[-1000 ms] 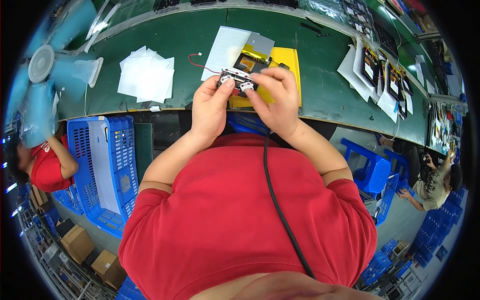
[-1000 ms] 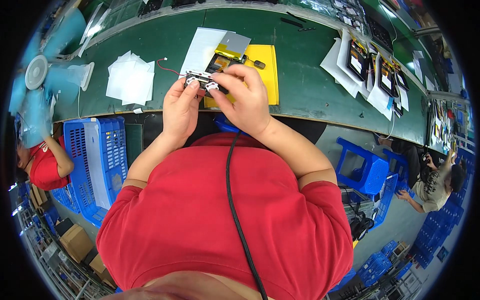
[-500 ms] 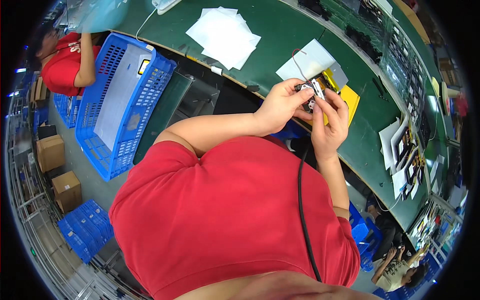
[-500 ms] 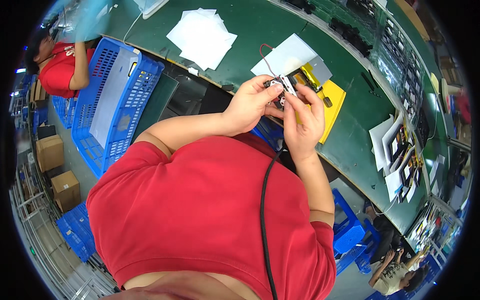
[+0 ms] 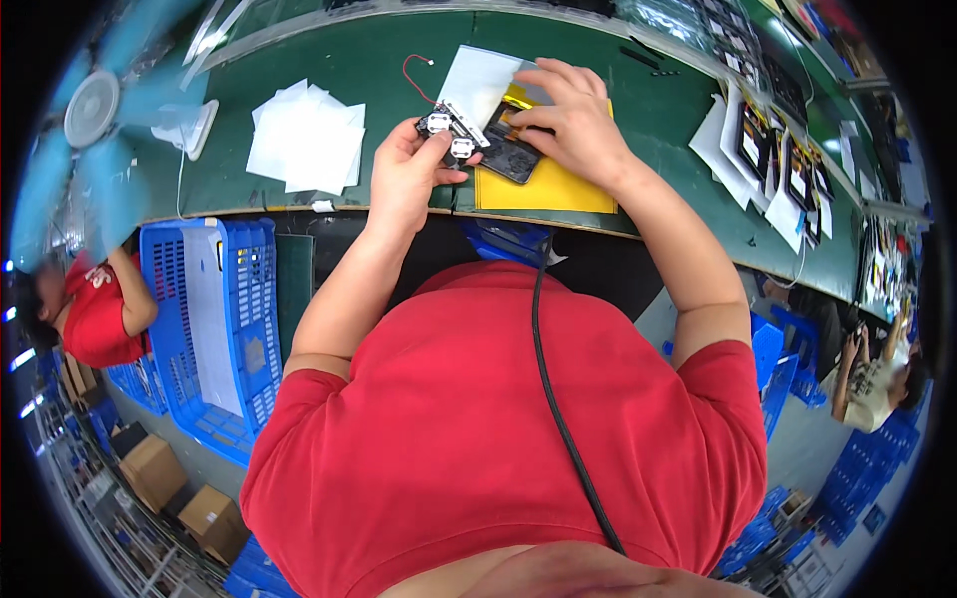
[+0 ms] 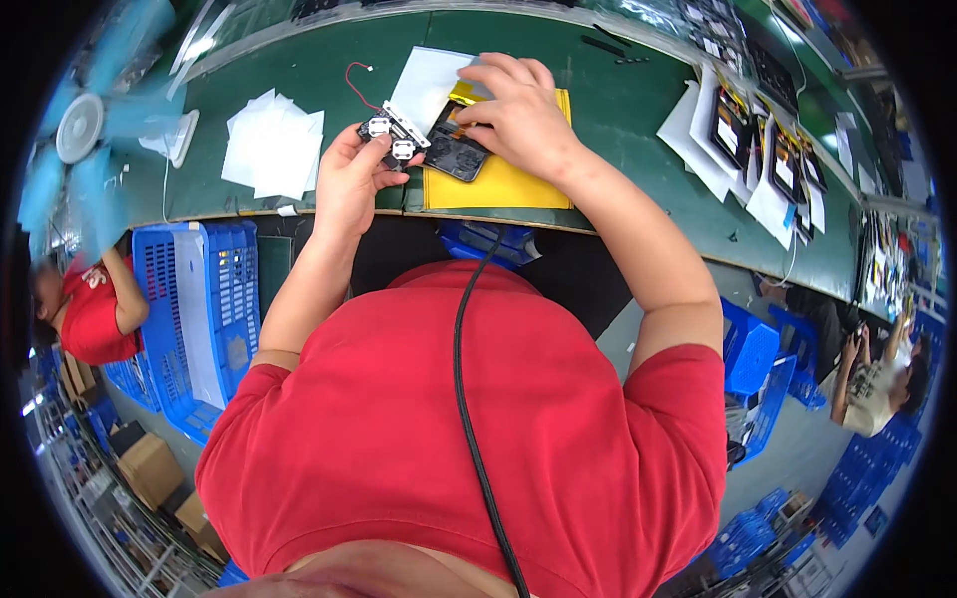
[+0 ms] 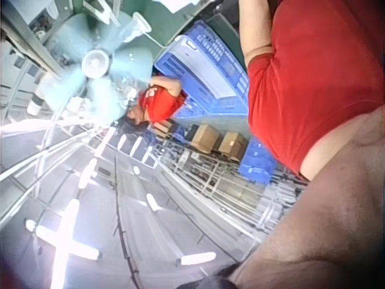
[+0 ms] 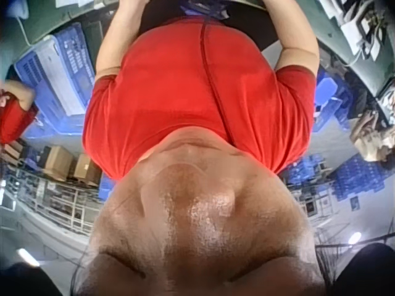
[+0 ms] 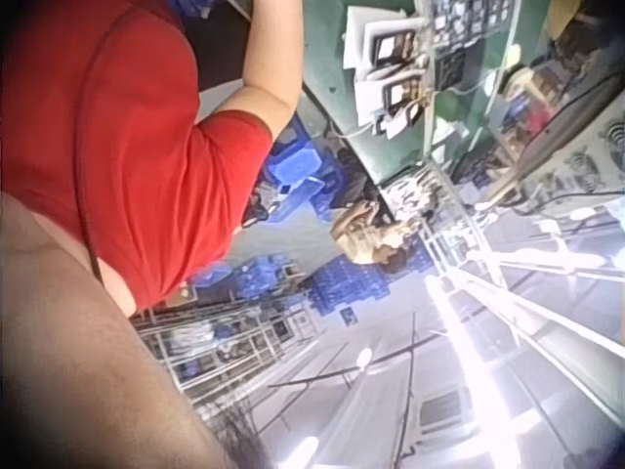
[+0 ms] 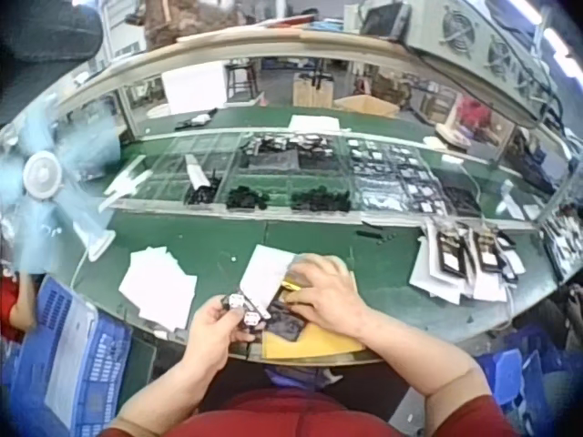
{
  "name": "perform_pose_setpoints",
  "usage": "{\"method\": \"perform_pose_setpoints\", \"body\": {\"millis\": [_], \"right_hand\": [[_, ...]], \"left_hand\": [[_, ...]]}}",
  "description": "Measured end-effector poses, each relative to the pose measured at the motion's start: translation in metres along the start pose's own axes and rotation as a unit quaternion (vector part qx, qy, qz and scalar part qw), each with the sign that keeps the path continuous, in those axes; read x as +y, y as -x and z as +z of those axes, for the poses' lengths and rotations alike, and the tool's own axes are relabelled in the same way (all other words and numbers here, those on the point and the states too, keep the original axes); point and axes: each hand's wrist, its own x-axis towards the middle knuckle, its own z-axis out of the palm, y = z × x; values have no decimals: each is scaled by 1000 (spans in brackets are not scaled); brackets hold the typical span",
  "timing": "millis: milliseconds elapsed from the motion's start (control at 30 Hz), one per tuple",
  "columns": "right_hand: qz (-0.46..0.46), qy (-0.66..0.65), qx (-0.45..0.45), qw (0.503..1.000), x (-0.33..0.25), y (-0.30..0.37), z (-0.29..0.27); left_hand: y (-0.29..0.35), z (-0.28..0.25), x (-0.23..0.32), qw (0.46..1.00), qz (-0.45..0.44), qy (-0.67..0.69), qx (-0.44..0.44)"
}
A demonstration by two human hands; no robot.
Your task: Manually assembling and sorting components of a portable gaming device on a production line.
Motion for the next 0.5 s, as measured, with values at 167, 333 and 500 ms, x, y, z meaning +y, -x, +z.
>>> {"method": "perform_pose_setpoints", "body": {"millis": [167, 333, 500], "right_hand": [[29, -63, -10, 998, 8, -5, 12], [75, -116, -33, 990, 10, -4, 18], [97, -144, -43, 984, 9, -4, 22]], "left_hand": [[-7, 0, 2, 995, 8, -99, 17], [-24, -4, -5, 983, 15, -185, -3], [-31, 0, -5, 978, 5, -210, -13]]}}
